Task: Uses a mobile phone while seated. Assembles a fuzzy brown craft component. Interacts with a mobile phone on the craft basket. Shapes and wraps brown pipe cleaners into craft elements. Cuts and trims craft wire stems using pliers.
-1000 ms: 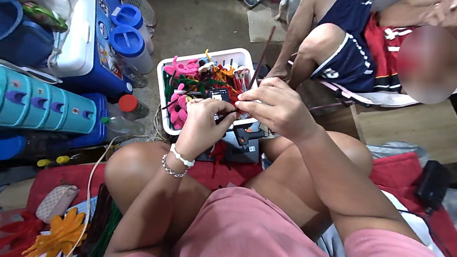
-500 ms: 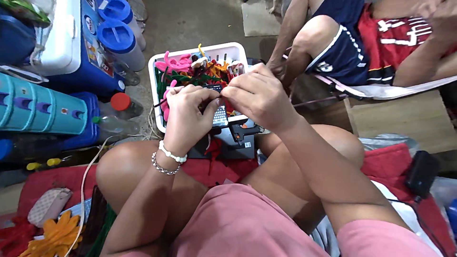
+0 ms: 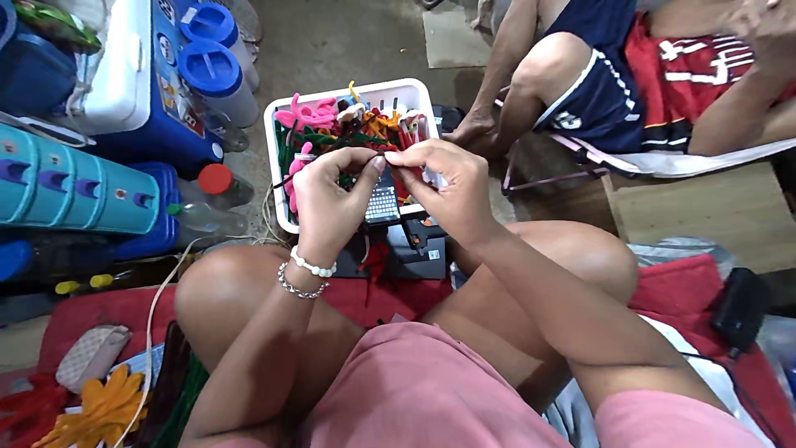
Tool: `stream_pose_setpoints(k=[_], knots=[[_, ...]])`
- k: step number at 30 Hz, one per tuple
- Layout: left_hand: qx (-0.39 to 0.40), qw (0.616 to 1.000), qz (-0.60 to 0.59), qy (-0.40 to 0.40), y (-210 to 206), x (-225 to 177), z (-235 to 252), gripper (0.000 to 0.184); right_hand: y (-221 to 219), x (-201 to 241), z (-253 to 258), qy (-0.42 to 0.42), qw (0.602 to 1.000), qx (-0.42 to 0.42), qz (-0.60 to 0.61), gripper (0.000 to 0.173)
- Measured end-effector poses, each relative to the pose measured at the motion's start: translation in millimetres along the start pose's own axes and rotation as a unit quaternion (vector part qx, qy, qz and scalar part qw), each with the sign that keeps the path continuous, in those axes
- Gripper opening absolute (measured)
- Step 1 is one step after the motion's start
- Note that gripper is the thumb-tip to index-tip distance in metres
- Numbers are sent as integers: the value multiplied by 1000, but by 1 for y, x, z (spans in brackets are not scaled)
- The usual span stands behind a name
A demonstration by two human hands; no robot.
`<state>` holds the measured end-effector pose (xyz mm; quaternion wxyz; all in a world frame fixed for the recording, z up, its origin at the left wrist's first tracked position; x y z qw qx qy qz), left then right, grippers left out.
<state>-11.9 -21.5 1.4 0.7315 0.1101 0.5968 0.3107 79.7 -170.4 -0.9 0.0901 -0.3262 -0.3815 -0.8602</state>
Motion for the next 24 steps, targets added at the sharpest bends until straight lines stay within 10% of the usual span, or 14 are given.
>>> stream_pose_setpoints(k=[9,24], knots=[[60,985,-124,104,0,17,0,10,-16,-15,-4,-29,987,27,155,17],[35,999,17,28,-3,7,-1,10,-3,-9,2,13,1000,16,24,10]])
Point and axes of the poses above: each hand's wrist, its own z-axis towards the middle knuckle, its own y-axis out of the back of the hand, x = y × z, the point moved 4 cm from there along z, towards the middle knuckle, and after that the axes turned 11 degrees about x, right-handed, at the moved point
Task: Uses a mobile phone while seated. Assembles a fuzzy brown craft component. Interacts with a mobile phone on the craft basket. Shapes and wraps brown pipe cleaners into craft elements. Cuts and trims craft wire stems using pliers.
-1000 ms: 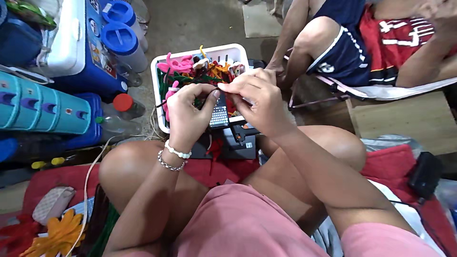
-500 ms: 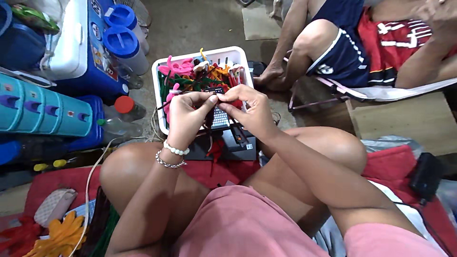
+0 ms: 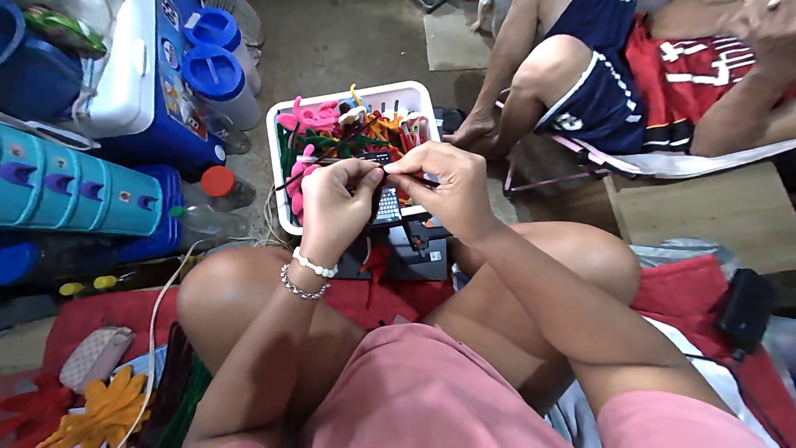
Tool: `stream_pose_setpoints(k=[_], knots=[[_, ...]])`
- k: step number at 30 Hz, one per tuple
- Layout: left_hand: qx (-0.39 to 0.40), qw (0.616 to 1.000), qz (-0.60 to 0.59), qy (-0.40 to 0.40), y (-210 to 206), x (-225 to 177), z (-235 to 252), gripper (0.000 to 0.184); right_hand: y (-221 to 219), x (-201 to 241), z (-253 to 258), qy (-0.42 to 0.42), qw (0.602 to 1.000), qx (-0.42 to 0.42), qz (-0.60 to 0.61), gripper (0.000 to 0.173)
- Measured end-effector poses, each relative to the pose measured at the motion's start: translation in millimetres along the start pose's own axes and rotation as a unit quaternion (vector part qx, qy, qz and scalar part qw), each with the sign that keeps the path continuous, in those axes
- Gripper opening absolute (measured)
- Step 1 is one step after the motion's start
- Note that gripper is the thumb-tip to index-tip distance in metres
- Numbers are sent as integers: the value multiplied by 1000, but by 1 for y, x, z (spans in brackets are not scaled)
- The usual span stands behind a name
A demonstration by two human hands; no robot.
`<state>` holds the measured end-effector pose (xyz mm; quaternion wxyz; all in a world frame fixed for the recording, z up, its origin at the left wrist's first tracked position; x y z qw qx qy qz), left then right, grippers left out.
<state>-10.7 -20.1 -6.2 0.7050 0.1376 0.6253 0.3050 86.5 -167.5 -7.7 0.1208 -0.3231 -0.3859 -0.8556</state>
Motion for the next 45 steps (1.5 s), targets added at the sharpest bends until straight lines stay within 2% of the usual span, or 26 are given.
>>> stream_pose_setpoints(k=[4,9,17,21,30,33,37,39,42,45], knots=[[3,1000,21,-4,-3,-2,-1,9,-3,-3,1,-13,999,9,33,9],[-18,998,59,6,-13,7,1,8,-8,-6,1,-19,997,69,-12,9],[41,999,-19,20,-11,6,12,17,5,-18,8,-61,996,3,63,11],[12,1000,-16,5,-6,8,13,16,3,-17,11,-23,996,49,78,14],[44,992,108,-48,2,2,8,14,5,-26,17,9,982,156,103,13],[47,990,123,-51,0,2,7,15,5,-25,17,30,981,166,96,13],[66,997,32,-4,-4,7,8,17,6,-23,15,18,984,161,68,20],[76,996,-38,16,-7,8,9,18,9,-20,13,-14,991,128,45,22],[72,990,-112,38,-8,8,9,19,14,-13,8,-47,995,84,25,17],[61,988,-131,56,-7,7,8,18,15,-10,5,-36,997,72,4,15]])
Point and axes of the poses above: each hand's wrist, its own z-axis towards the middle knuckle, its own y-axis out of the back of the hand, x = y × z, the point moved 4 cm from there along z, towards the middle knuckle, and after that the axes turned 11 degrees about x, right-handed, at the moved point
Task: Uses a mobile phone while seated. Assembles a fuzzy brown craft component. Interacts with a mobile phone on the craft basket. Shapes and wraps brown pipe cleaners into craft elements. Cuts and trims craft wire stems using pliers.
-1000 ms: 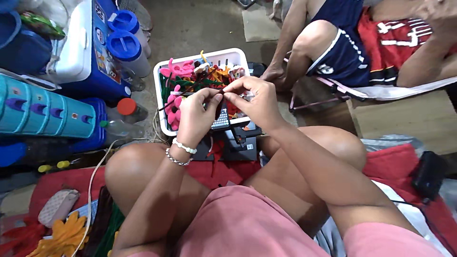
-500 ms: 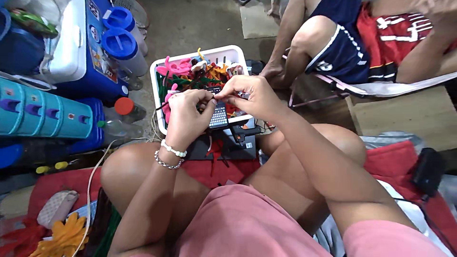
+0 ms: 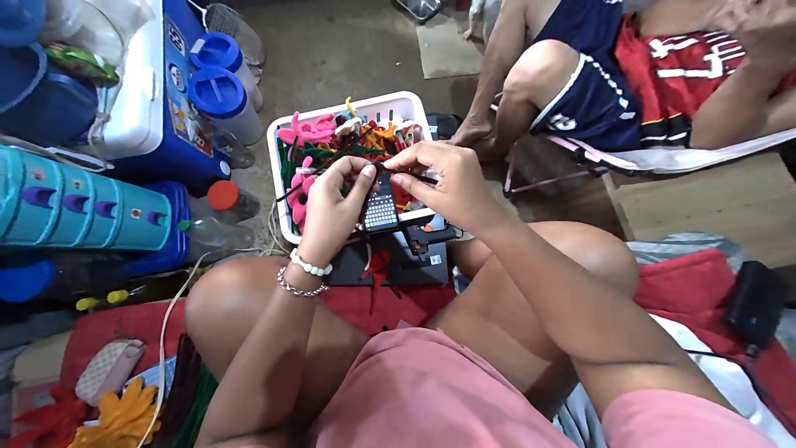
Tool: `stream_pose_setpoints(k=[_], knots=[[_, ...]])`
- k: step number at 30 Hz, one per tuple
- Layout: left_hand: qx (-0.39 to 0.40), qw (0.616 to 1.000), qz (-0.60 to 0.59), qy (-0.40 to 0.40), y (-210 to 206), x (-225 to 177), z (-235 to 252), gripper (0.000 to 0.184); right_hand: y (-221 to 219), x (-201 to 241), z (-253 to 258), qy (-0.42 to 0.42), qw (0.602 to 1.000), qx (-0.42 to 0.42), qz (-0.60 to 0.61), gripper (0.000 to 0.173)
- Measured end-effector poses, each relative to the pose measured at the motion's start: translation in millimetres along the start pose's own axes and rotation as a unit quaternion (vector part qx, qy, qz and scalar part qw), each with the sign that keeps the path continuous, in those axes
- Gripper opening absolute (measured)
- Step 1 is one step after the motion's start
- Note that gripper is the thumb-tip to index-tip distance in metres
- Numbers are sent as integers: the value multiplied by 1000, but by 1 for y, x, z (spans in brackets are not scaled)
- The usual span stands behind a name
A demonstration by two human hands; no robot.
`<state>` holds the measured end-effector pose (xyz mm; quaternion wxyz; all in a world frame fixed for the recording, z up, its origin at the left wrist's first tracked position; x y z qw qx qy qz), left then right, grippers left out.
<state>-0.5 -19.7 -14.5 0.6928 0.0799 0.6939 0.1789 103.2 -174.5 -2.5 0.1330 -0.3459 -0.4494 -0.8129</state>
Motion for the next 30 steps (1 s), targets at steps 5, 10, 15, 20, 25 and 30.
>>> stream_pose_setpoints(k=[5,10,15,20,25,30], knots=[[24,999,-37,17,0,0,-1,19,1,4,0,33,998,-34,-39,9],[34,999,-31,6,-2,0,-2,17,1,4,-1,36,998,-44,-27,6],[26,999,-47,11,-3,-1,-3,17,3,10,-2,20,999,-32,-9,6],[31,998,-48,4,-2,0,-4,17,3,10,-2,15,1000,-12,-5,6],[34,998,-46,0,-1,-2,-5,16,3,9,-2,11,1000,-12,8,6],[36,998,-52,2,-2,-1,-6,16,4,11,-2,19,1000,4,-4,5]])
Point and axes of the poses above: each hand's wrist, its own z-axis towards the middle knuckle, its own y-axis out of the back of the hand, x = y × z, the point moved 4 cm from there along z, towards the middle knuckle, and after that the axes turned 11 degrees about x, right-handed, at the moved point
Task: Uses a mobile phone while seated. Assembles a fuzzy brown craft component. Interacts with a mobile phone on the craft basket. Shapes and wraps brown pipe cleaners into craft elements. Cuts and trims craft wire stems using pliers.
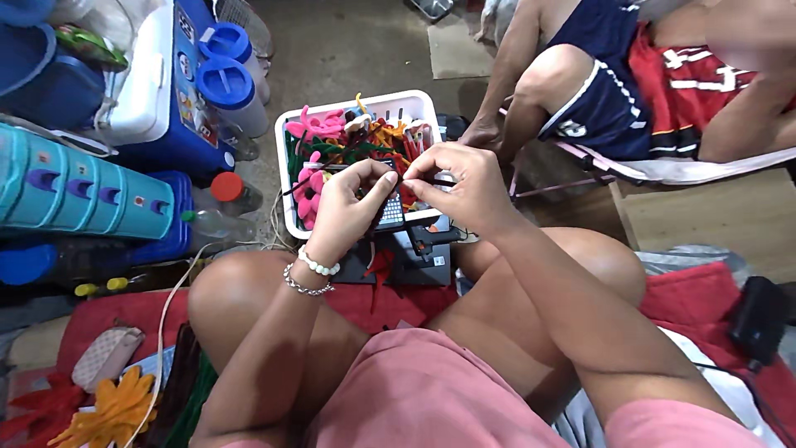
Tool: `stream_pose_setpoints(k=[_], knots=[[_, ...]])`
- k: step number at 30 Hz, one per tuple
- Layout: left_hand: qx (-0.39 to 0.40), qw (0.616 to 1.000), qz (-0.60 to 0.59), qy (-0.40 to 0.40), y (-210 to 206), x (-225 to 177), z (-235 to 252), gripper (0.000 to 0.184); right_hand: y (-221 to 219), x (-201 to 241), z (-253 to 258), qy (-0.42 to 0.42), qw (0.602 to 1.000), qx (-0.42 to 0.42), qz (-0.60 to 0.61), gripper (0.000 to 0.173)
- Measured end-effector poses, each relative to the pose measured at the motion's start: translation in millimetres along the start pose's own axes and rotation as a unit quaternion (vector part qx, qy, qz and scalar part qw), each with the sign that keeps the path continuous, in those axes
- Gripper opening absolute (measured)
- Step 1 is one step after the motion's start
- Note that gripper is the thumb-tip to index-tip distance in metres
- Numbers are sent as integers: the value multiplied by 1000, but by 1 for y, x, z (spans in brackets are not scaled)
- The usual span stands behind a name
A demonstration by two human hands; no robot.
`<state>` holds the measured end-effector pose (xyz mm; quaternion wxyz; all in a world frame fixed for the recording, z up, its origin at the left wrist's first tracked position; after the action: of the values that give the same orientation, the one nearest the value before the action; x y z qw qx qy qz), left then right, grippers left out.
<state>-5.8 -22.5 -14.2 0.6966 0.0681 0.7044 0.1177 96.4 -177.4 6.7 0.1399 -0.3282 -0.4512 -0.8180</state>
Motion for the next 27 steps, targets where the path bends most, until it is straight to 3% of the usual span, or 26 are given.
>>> stream_pose_setpoints(k=[4,10,27], knots=[[23,999,34,-5,2,-3,0,15,1,-3,1,23,998,41,-31,6],[97,983,140,-73,1,-11,1,12,0,-5,-1,112,981,96,-127,12],[178,963,158,-127,-7,-9,2,12,5,6,-4,194,962,129,-141,8]])
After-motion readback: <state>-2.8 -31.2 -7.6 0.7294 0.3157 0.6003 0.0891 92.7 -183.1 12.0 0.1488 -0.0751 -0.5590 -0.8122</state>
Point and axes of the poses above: each hand's wrist, its own z-axis towards the middle knuckle, its own y-axis out of the back of the hand, x = y × z, the point moved 4 cm from there along z, towards the middle knuckle, and after that the axes turned 11 degrees about x, right-handed, at the moved point
